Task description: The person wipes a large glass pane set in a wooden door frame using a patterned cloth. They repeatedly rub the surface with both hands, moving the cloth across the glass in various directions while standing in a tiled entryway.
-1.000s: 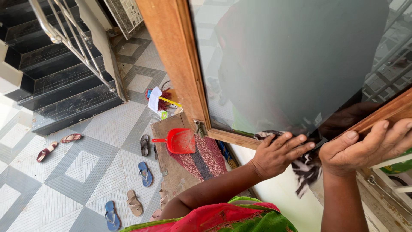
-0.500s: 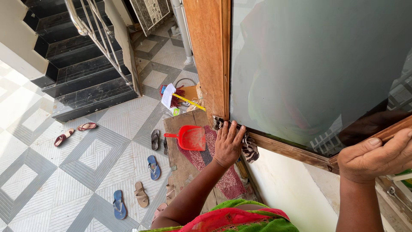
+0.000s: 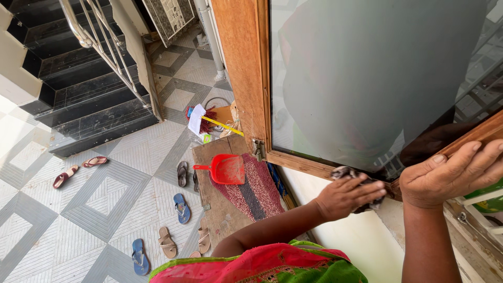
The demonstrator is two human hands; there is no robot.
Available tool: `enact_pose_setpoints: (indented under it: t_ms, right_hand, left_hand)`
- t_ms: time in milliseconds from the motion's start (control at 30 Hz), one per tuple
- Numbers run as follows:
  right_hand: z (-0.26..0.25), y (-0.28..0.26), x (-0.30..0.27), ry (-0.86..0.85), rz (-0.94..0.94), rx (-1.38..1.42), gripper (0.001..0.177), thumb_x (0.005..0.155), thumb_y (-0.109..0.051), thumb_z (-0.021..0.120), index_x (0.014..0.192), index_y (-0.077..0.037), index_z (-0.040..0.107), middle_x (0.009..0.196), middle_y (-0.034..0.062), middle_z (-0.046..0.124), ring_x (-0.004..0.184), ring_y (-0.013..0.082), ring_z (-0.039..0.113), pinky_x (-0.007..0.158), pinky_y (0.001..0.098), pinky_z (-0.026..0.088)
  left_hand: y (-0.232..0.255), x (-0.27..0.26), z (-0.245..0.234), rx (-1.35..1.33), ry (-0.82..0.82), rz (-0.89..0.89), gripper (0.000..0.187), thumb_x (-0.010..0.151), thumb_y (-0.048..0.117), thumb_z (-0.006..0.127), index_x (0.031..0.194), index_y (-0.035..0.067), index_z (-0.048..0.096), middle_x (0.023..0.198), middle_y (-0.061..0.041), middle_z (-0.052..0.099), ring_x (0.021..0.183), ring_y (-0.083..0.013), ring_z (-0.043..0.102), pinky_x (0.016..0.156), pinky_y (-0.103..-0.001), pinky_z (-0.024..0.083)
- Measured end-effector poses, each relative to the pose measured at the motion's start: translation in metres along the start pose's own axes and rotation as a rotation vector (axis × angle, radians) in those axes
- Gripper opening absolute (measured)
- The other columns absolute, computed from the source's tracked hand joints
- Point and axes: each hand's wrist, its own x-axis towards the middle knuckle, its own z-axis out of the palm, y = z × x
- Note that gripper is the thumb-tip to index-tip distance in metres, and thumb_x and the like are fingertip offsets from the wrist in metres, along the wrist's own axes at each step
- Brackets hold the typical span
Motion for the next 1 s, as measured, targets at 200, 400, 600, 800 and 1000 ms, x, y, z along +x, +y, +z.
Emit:
enact_pose_setpoints:
  t_ms: [200, 400, 600, 800, 1000]
  right_hand:
    - [0.002, 0.000, -0.003, -0.022, 0.002, -0.081, 0.053, 0.116, -0.015, 0.033, 0.160, 0.015, 0.031, 0.164, 0.0373, 0.029, 0.152, 0.0536, 0.023, 0.123, 0.0676, 0.026]
    - [-0.002, -0.005, 0.003, -0.005, -0.023, -0.049, 0.050, 0.119, -0.011, 0.033, 0.161, 0.015, 0.031, 0.165, 0.0386, 0.027, 0.155, 0.0548, 0.024, 0.124, 0.0684, 0.028]
    - [-0.004, -0.008, 0.009, -0.018, 0.001, -0.060, 0.050, 0.118, -0.012, 0.031, 0.161, 0.013, 0.029, 0.166, 0.0368, 0.026, 0.154, 0.0541, 0.020, 0.125, 0.0693, 0.027]
    - [-0.003, -0.006, 0.002, -0.031, -0.017, -0.038, 0.051, 0.118, -0.011, 0.032, 0.162, 0.015, 0.029, 0.166, 0.0375, 0.025, 0.156, 0.0541, 0.019, 0.125, 0.0687, 0.025]
    - [-0.007, -0.010, 0.006, -0.040, 0.034, 0.032, 0.052, 0.115, -0.011, 0.034, 0.159, 0.017, 0.031, 0.162, 0.0391, 0.038, 0.153, 0.0510, 0.039, 0.122, 0.0620, 0.031]
  left_hand:
    - [-0.017, -0.017, 0.002, 0.179, -0.005, -0.011, 0.070, 0.104, 0.005, 0.050, 0.164, 0.037, 0.035, 0.173, 0.012, 0.028, 0.159, -0.0207, 0.033, 0.130, -0.040, 0.026]
    - [-0.082, -0.089, -0.007, 0.040, -0.191, -0.459, 0.054, 0.102, 0.019, 0.054, 0.154, 0.032, 0.044, 0.162, -0.005, 0.039, 0.147, -0.0426, 0.029, 0.119, -0.060, 0.027]
    - [-0.098, -0.110, -0.011, -0.034, 0.069, -0.725, 0.065, 0.089, 0.018, 0.058, 0.147, -0.002, 0.038, 0.155, -0.040, 0.023, 0.145, -0.0661, 0.006, 0.116, -0.073, 0.012]
    - [-0.080, -0.088, -0.007, -0.039, 0.295, -0.653, 0.069, 0.092, 0.009, 0.054, 0.150, -0.016, 0.028, 0.157, -0.050, 0.011, 0.145, -0.0723, -0.003, 0.119, -0.073, 0.011]
    - [-0.083, -0.035, -0.089, -0.049, 0.581, -0.455, 0.059, 0.100, 0.007, 0.048, 0.154, -0.010, 0.031, 0.164, -0.041, 0.018, 0.155, -0.0660, 0.008, 0.129, -0.069, 0.017]
